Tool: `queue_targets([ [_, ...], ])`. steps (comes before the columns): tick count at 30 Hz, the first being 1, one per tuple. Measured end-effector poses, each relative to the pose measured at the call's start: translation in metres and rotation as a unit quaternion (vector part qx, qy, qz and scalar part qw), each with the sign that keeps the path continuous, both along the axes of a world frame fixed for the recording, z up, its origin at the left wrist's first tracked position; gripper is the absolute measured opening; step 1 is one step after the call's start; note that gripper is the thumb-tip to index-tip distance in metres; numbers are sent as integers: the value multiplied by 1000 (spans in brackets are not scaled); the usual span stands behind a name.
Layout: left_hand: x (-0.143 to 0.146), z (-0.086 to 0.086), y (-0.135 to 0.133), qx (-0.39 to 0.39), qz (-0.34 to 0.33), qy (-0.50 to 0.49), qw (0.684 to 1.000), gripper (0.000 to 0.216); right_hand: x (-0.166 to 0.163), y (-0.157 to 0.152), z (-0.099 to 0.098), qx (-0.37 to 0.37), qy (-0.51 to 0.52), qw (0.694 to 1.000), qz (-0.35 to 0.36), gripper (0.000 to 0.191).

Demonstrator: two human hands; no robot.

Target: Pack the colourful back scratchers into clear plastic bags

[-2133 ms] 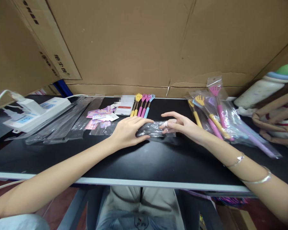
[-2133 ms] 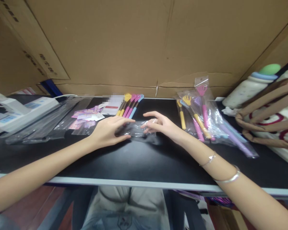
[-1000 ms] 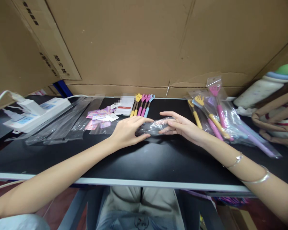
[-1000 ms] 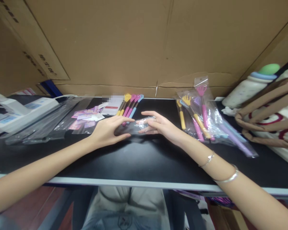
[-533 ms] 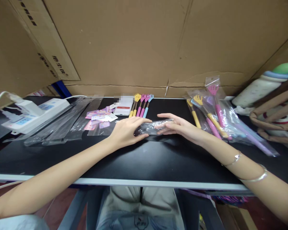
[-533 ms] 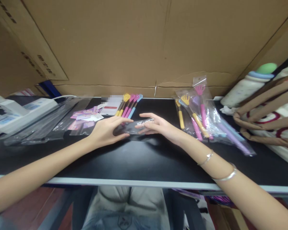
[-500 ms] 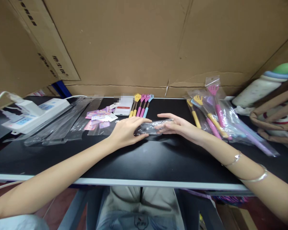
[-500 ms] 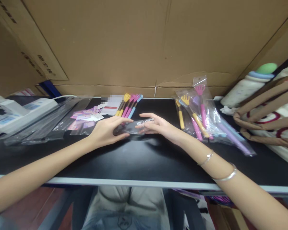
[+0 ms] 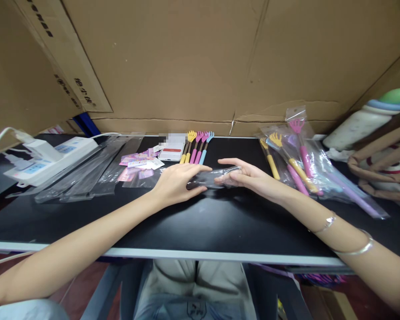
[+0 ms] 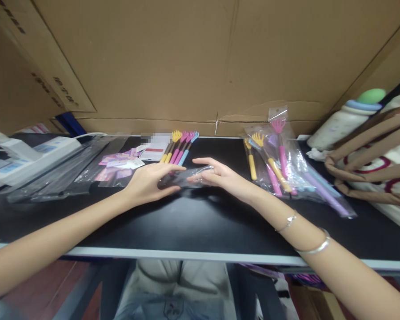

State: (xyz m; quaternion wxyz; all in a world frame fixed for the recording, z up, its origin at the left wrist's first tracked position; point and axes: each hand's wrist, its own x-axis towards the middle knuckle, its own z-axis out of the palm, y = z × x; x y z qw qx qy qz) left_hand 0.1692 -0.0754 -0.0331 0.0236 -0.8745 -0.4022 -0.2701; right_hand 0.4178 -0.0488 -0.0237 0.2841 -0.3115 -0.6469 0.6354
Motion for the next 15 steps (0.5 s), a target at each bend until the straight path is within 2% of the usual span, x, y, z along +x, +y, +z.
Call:
queue_targets([
  [9, -1, -2, 1, 4, -6, 4, 1000, 39, 0, 0, 1, 52, -22, 998, 22, 48],
  [15, -1, -1, 0, 4, -2, 12, 1000, 37, 1, 0, 0, 43, -18, 999, 18, 48],
])
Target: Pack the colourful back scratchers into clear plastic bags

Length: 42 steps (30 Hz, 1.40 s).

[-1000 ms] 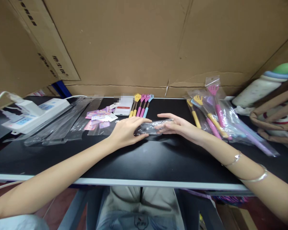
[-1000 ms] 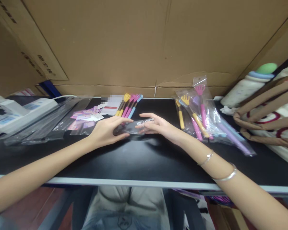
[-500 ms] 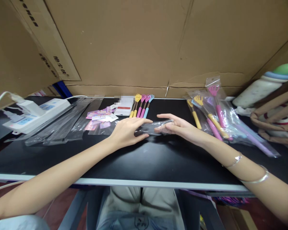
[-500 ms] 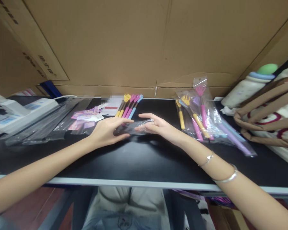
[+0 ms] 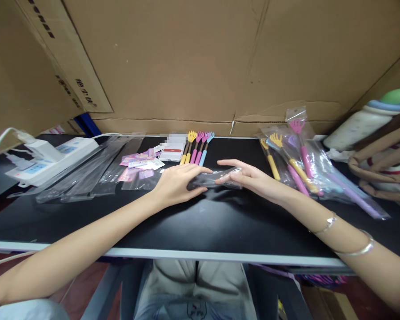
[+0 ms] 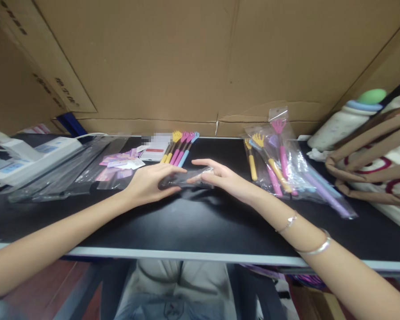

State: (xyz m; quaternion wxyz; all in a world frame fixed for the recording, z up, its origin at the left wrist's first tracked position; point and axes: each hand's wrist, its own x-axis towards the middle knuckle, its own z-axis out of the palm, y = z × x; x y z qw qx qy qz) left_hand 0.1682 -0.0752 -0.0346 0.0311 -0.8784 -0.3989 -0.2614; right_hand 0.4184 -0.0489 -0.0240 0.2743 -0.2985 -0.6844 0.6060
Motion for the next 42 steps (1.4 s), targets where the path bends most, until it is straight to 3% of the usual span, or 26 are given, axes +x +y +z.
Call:
queue_targets([
  [6, 0, -1, 1, 4, 10, -4, 1000, 33, 1, 2, 6, 0, 31, 997, -74, 36],
  [12, 0, 1, 1, 12, 11, -12, 1000, 31, 1, 8, 9, 91, -31, 983, -158, 32],
  [19, -1, 1, 0, 20, 12, -19, 1000, 31, -3, 32, -9, 213, -133, 958, -135, 28],
  [26, -1, 2, 1, 29, 14, -21, 999, 32, -34, 53, -14, 419, -238, 875, -52, 35],
  [30, -2, 1, 2, 31, 7, -23, 999, 36, -50, 51, -11, 444, -307, 841, -29, 31],
  [33, -2, 1, 2, 27, 5, -24, 999, 34, -53, 47, -9, 470, -360, 804, -61, 27],
  [37, -1, 4, 1, 13, 5, -19, 1000, 29, -45, 43, -7, 501, -410, 756, -97, 28],
  [42, -1, 6, 1, 5, 6, -21, 1000, 29, -22, 40, 0, 477, -476, 725, -144, 22],
])
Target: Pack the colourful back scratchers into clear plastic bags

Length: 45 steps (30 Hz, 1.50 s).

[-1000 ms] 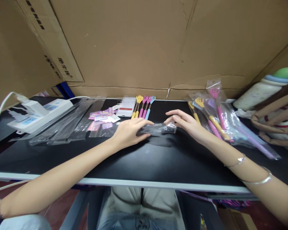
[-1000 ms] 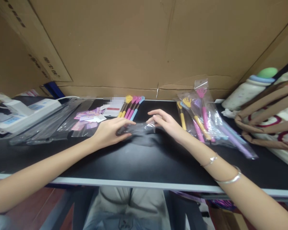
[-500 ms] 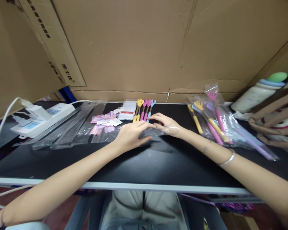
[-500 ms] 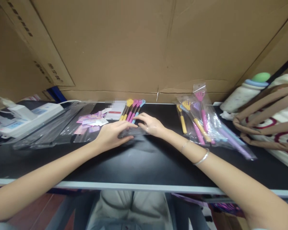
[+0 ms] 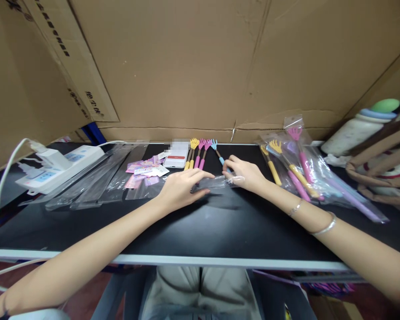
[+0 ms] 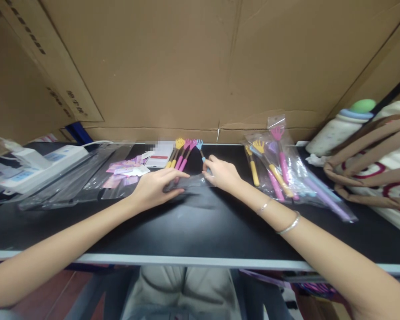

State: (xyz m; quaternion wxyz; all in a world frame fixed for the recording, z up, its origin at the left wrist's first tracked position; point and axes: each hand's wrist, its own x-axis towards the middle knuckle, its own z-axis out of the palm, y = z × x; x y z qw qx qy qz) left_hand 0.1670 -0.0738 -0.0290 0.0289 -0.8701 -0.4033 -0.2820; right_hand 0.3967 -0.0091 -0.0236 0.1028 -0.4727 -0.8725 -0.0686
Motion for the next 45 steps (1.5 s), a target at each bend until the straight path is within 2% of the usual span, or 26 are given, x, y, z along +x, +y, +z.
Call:
queue_targets([
  [4, -1, -2, 1, 4, 0, 8, 1000, 29, 22, 0, 5, -19, -16, 998, -66, 18],
  [8, -1, -4, 2, 11, 5, 15, 1000, 30, 34, 1, 5, -31, -43, 991, -119, 21],
  [12, -1, -3, 3, 8, 7, 15, 1000, 31, 35, 0, 7, -41, -65, 985, -154, 16],
  [17, -1, -3, 2, 5, 4, 9, 1000, 34, 33, -4, 11, -46, -46, 980, -191, 29],
  [25, -2, -4, 3, 2, 3, 27, 1000, 33, 47, 1, 16, -10, 42, 978, -205, 27],
  [27, -2, -4, 3, -4, 4, 31, 1000, 33, 52, 4, 17, -4, 88, 975, -203, 25],
  [29, -2, -4, 3, -9, 3, 31, 999, 33, 55, 7, 18, -13, 168, 971, -170, 22],
  [31, -2, -3, 3, -20, -3, 17, 1000, 32, 56, 9, 17, -46, 288, 950, -112, 23],
  [35, -4, -5, 5, -40, -1, -17, 999, 32, 50, 8, 19, -120, 510, 851, -31, 34],
  [38, -5, -6, 6, -37, 10, -17, 999, 36, 43, 3, 24, -171, 591, 788, -9, 35],
  [41, -5, -6, 6, -32, 17, -11, 999, 39, 39, -3, 28, -233, 611, 756, 7, 32],
  [45, -5, -5, 6, -28, 28, -1, 999, 35, 37, -6, 26, -273, 611, 743, -3, 36],
])
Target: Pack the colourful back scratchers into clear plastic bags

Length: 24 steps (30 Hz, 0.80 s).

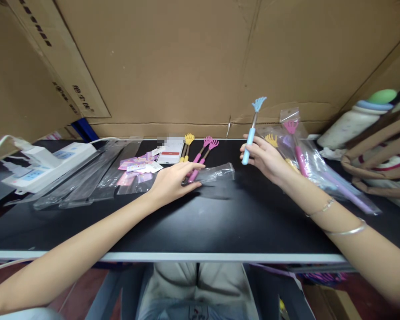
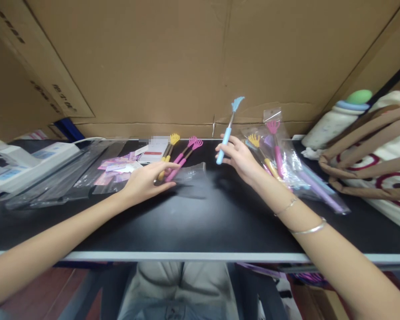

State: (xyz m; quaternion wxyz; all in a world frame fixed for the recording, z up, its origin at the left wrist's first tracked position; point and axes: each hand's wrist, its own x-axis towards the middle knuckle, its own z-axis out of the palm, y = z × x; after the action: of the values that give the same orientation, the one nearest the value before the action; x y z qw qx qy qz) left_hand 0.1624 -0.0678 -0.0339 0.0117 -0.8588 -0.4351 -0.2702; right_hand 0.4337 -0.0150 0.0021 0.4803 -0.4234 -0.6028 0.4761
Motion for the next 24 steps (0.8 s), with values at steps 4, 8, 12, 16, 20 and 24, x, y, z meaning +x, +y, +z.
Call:
queue_targets([
  [4, 0, 1, 0, 2, 5, 6, 1000, 31, 2, 2, -2, 15, -9, 1000, -16, 22],
  [8, -1, 0, 0, 3, 9, 11, 1000, 32, 5, 5, -1, 28, -36, 999, 3, 6],
  [12, -3, 1, 1, -4, 12, 8, 1000, 32, 7, 4, -3, 25, -126, 991, 29, 13],
  [16, -5, 4, 4, 1, 8, 6, 1000, 34, 7, 0, -4, 64, -270, 960, 45, 27],
  [20, -8, 6, 6, 4, 15, 10, 1000, 34, 6, -2, -3, 104, -384, 917, 44, 31],
  [24, -10, 7, 5, 21, 21, 18, 999, 35, 8, 0, -1, 88, -447, 888, 61, 37],
])
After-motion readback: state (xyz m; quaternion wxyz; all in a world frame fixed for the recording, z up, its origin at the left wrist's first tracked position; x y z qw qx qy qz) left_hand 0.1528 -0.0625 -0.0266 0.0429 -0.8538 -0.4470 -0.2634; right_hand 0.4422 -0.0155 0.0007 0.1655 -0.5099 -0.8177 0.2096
